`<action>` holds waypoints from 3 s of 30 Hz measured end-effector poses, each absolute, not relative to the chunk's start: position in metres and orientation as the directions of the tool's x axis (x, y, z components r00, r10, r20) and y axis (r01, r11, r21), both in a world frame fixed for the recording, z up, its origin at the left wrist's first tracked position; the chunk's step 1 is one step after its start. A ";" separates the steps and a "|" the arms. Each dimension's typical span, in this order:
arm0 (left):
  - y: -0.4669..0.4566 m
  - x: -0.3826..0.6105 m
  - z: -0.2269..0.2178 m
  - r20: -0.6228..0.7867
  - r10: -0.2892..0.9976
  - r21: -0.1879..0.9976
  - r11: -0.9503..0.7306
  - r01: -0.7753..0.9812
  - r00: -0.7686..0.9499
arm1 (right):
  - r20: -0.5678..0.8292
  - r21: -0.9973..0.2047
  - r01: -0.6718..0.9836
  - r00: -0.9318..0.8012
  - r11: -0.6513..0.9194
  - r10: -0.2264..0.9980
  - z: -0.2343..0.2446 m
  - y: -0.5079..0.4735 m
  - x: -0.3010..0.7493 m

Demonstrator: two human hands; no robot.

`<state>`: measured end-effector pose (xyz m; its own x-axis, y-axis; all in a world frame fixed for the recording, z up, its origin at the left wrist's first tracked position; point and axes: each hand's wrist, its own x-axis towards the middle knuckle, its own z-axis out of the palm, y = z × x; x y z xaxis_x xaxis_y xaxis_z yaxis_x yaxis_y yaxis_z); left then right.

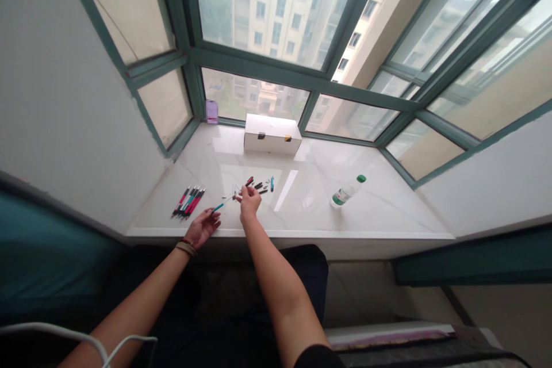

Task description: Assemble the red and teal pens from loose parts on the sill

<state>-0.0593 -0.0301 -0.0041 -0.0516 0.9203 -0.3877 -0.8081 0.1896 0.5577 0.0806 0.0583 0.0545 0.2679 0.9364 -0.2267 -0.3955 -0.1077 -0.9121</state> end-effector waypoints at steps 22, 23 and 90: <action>-0.029 -0.062 -0.013 -0.346 0.938 0.535 0.171 -0.827 -0.031 | -0.216 -0.936 -0.290 0.019 -0.202 0.976 0.045 0.019 0.054; -0.029 -0.062 -0.013 -0.341 0.939 0.536 0.167 -0.828 -0.032 | -0.218 -0.933 -0.295 0.008 -0.206 0.976 0.044 0.017 0.053; -0.018 -0.052 -0.004 -0.443 0.894 0.827 0.433 -0.359 0.058 | -0.155 -0.978 0.183 -0.327 -0.099 0.932 0.008 0.024 0.170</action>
<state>-0.0518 -0.0179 -0.0039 0.0576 0.8944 -0.4435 -0.3593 0.4330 0.8267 0.1703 0.0243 0.0080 -0.3271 0.9322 -0.1551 0.1826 -0.0987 -0.9782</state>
